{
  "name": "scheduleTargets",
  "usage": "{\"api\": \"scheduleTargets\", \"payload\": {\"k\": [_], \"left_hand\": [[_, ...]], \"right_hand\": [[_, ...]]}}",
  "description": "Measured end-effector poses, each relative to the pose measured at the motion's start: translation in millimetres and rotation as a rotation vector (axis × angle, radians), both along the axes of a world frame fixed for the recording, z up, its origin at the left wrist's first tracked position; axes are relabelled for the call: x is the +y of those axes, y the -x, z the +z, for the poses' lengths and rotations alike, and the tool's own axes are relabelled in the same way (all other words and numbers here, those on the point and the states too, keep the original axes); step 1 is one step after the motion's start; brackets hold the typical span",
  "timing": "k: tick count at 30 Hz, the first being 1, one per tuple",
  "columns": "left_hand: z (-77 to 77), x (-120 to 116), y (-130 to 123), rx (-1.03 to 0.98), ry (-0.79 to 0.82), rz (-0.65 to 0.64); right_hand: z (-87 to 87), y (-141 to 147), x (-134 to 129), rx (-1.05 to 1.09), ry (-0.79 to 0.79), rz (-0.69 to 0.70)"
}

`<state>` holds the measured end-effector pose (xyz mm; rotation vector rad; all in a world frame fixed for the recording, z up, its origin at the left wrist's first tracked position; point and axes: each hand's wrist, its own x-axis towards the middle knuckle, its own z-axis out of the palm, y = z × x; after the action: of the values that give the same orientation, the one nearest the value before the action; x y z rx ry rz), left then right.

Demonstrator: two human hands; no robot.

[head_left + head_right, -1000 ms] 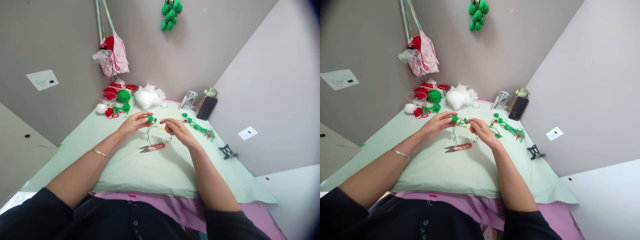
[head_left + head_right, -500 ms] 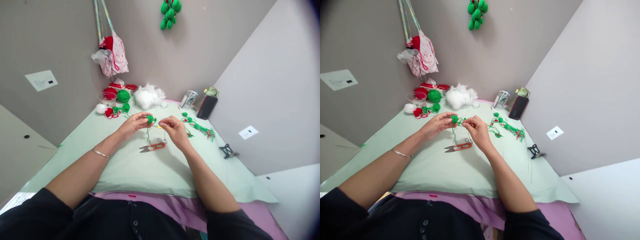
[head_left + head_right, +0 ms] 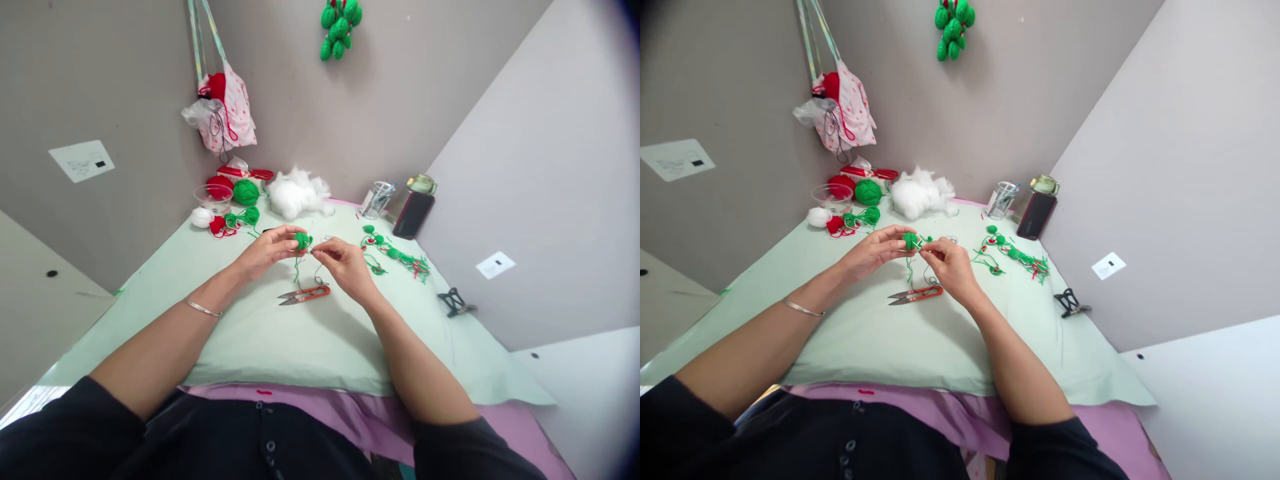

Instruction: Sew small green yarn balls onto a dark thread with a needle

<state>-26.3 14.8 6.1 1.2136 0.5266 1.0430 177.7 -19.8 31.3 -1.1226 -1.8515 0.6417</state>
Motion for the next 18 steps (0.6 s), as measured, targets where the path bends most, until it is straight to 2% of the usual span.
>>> {"api": "scheduleTargets", "payload": {"k": [18], "left_hand": [[6.6, -4.2, -2.7, 0.005, 0.011, 0.031]], "right_hand": [[1.8, 0.3, -1.4, 0.003, -0.006, 0.000]]}}
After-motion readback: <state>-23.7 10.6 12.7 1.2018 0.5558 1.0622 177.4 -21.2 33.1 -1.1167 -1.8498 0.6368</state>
